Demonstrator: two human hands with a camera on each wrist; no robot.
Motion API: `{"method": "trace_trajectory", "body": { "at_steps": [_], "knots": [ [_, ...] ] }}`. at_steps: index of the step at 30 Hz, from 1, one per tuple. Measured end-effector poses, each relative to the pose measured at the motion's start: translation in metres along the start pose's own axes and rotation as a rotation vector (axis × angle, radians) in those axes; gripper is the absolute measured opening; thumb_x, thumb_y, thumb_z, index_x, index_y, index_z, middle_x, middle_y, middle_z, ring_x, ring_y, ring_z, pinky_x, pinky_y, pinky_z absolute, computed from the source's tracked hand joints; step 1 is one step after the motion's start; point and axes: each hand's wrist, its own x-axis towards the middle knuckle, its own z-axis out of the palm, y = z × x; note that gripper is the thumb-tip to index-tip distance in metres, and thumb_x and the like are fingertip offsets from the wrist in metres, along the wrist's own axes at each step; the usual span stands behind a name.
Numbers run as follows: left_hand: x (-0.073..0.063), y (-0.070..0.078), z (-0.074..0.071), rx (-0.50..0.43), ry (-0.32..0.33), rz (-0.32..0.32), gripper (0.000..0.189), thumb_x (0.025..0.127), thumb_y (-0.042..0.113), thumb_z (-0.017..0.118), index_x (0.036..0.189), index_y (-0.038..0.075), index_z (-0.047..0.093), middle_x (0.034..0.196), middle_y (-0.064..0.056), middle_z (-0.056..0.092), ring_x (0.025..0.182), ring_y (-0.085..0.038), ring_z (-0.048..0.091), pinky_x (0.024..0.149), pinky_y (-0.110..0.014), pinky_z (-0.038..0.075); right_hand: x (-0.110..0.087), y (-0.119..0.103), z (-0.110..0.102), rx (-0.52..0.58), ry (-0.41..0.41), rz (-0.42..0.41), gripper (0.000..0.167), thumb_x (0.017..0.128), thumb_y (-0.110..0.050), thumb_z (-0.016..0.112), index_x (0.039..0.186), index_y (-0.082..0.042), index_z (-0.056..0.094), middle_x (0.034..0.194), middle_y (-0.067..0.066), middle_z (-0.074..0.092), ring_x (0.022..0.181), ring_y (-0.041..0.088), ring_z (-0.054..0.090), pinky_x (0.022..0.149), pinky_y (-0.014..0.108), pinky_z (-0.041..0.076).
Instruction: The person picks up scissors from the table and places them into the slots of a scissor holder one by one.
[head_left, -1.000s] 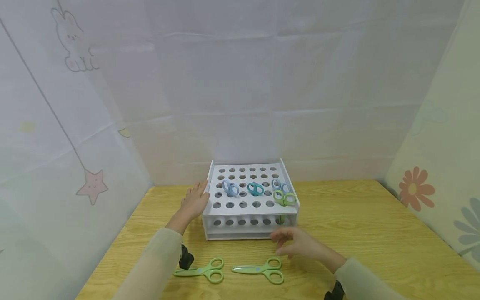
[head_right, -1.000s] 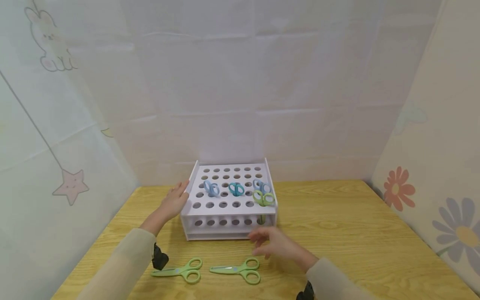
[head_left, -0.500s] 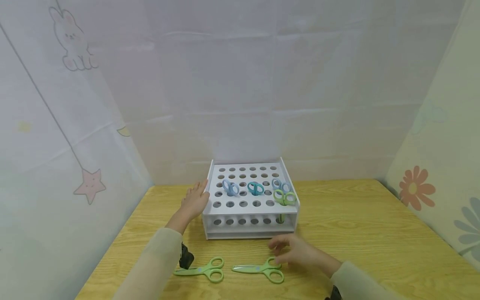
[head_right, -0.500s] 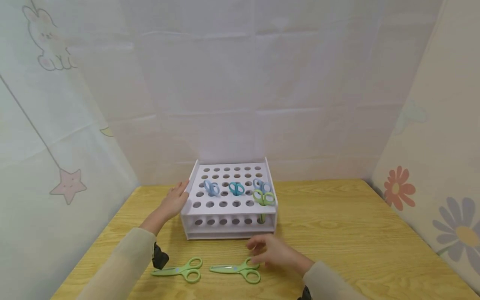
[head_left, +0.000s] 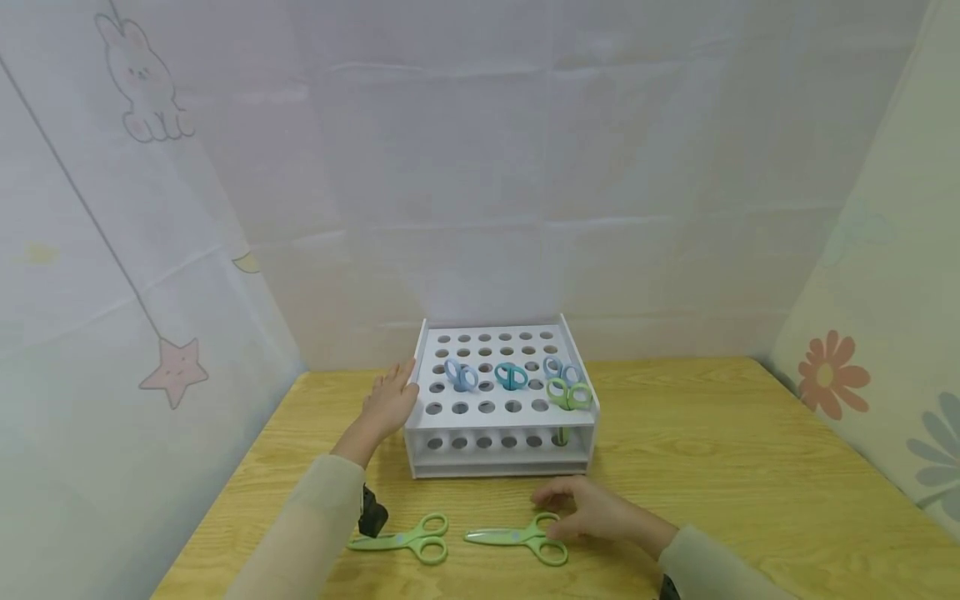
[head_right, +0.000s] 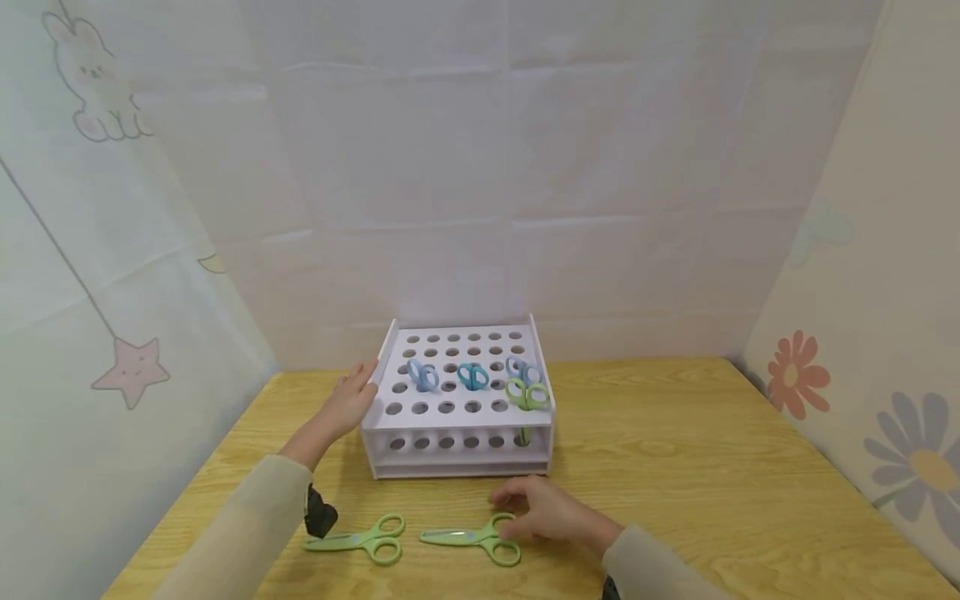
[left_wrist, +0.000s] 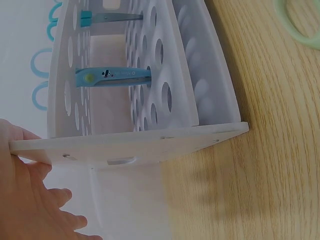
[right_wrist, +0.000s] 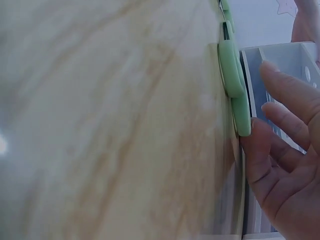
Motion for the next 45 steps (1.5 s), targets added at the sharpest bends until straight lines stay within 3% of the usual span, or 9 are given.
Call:
{"method": "trace_trajectory", "body": {
  "at_steps": [7,15,20,24,27,31,42,45],
  "knots": [
    [0.001,0.000,-0.001,-0.005,-0.005,0.005,0.055,0.095,0.030,0.026,0.149,0.016,0.017,0.151,-0.018,0.009,0.134,-0.045,0.001,0.100,-0.066,0.002,0.001,0.001,0.003,-0.090,-0.032,-0.032,0.043,0.074,-0.020,0.076,0.112,-0.008,0.062,0.109,-0.005,0.060,0.103,0.015,0.053,0.093,0.031,0.040],
    [0.001,0.000,0.000,-0.006,-0.011,0.004,0.055,0.096,0.030,0.026,0.149,0.017,0.016,0.151,-0.018,0.008,0.134,-0.045,-0.001,0.100,-0.065,0.001,0.003,0.002,0.006,-0.193,-0.034,-0.129,0.032,0.073,-0.019,0.076,0.102,-0.008,0.068,0.100,-0.009,0.056,0.095,0.009,0.051,0.086,0.028,0.042],
    [0.001,0.000,0.000,-0.008,-0.007,0.005,0.056,0.095,0.029,0.026,0.149,0.016,0.016,0.151,-0.018,0.008,0.134,-0.045,0.000,0.100,-0.065,0.001,0.003,0.002,0.007,-0.214,-0.015,-0.136,0.027,0.071,-0.014,0.075,0.096,-0.012,0.066,0.097,-0.011,0.057,0.092,0.008,0.051,0.083,0.027,0.042],
    [0.000,0.000,0.000,-0.003,-0.004,0.007,0.056,0.095,0.029,0.026,0.149,0.016,0.017,0.151,-0.018,0.008,0.134,-0.045,0.000,0.100,-0.066,0.002,0.002,0.001,0.007,-0.124,-0.028,-0.095,0.027,0.071,-0.007,0.073,0.095,-0.012,0.062,0.094,-0.008,0.059,0.087,0.010,0.052,0.080,0.025,0.043],
    [0.001,-0.001,0.000,-0.001,-0.003,0.006,0.056,0.095,0.029,0.026,0.149,0.016,0.017,0.151,-0.018,0.008,0.134,-0.045,0.000,0.100,-0.066,0.002,0.002,-0.001,0.005,-0.024,-0.056,-0.060,0.027,0.072,-0.002,0.070,0.096,-0.010,0.060,0.088,0.000,0.057,0.074,0.010,0.052,0.062,0.022,0.046],
    [0.001,-0.001,0.000,-0.001,-0.002,0.002,0.056,0.095,0.029,0.027,0.148,0.016,0.017,0.151,-0.018,0.008,0.134,-0.045,0.000,0.100,-0.066,0.003,0.000,-0.002,0.003,0.068,-0.082,-0.016,0.028,0.074,0.000,0.068,0.098,-0.009,0.058,0.086,0.005,0.055,0.057,0.007,0.047,0.043,0.018,0.040],
    [0.000,-0.001,-0.001,-0.005,-0.004,0.005,0.056,0.095,0.029,0.026,0.149,0.016,0.017,0.151,-0.018,0.008,0.134,-0.044,0.000,0.100,-0.066,0.003,0.000,-0.010,-0.009,0.173,-0.013,0.009,0.036,0.076,0.000,0.065,0.111,0.004,0.057,0.091,0.009,0.057,0.060,0.011,0.053,0.044,0.022,0.045],
    [0.000,-0.001,-0.001,-0.002,-0.005,0.005,0.055,0.095,0.030,0.026,0.149,0.017,0.017,0.151,-0.017,0.008,0.134,-0.044,0.000,0.100,-0.065,0.002,0.000,-0.014,-0.015,0.160,0.015,-0.021,0.037,0.080,-0.002,0.065,0.114,0.007,0.056,0.091,0.012,0.058,0.060,0.010,0.053,0.044,0.024,0.044]
  ]
}}
